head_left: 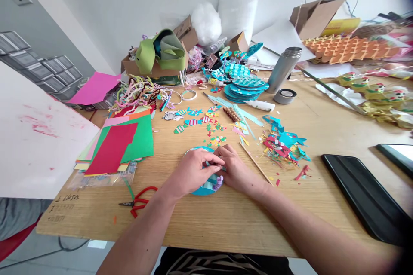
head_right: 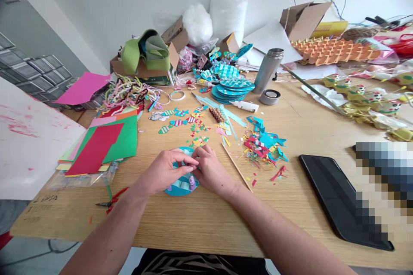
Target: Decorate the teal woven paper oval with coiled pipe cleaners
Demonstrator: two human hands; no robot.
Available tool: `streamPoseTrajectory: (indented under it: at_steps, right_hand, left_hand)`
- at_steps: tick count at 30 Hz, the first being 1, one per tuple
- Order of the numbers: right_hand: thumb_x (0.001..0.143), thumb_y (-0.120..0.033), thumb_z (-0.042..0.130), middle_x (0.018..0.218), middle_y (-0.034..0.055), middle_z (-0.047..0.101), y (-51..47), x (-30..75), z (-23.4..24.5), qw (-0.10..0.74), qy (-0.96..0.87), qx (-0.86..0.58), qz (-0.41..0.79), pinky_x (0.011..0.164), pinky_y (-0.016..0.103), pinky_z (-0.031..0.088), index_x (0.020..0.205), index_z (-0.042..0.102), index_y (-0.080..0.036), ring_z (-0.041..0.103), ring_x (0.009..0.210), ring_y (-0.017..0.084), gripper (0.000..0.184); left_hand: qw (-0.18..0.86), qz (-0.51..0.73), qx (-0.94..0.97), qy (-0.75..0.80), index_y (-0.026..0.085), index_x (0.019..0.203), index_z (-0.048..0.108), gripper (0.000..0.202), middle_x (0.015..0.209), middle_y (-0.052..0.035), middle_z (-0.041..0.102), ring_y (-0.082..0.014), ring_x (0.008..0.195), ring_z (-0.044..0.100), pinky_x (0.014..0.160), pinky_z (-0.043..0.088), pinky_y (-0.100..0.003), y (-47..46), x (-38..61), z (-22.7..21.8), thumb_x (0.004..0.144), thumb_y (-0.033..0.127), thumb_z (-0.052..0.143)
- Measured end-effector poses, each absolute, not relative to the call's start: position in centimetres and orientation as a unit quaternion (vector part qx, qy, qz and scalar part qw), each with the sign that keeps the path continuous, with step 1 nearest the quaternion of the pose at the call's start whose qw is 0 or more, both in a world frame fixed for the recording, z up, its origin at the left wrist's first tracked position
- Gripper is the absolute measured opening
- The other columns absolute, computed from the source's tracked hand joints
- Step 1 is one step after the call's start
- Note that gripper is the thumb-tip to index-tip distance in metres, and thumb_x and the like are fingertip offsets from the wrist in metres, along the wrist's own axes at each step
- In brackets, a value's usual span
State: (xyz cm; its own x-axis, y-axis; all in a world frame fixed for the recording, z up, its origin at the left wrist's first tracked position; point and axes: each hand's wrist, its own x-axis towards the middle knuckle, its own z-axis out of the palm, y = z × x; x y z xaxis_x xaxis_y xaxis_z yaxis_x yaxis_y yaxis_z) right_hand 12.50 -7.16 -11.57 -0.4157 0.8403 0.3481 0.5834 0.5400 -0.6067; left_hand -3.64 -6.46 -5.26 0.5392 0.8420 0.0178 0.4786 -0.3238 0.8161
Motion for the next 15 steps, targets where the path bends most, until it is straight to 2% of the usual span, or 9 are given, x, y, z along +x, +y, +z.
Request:
streamPoseTrajectory:
  at_steps: [9,15]
  right_hand:
    - [0.077,-0.012,0.061,0.082,0.006,0.056,-6.86,12.64,-11.76,0.314,-0.814,-0.445,0.203,0.07,0.033,0.042,0.072,0.061,-0.019,0.047,0.084,0.021,0.008]
    - [0.078,-0.017,0.061,0.085,0.0066,0.058,-6.95,12.69,-10.95,0.304,-0.823,-0.435,0.202,0.076,0.036,0.042,0.075,0.063,-0.019,0.048,0.086,0.022,0.004]
  left_hand:
    - [0.413,0.234,0.775,0.417,0.023,0.092,0.072,0.021,0.091,-0.0005,0.072,-0.0156,0.086,0.063,0.079,0.047,-0.026,-6.26,-3.73,-5.53,0.077,0.015,0.06]
    - [0.412,0.244,0.769,0.423,0.021,0.091,0.072,0.019,0.09,-0.0005,0.072,-0.0152,0.085,0.064,0.077,0.047,-0.025,-6.31,-3.9,-5.8,0.077,0.017,0.061]
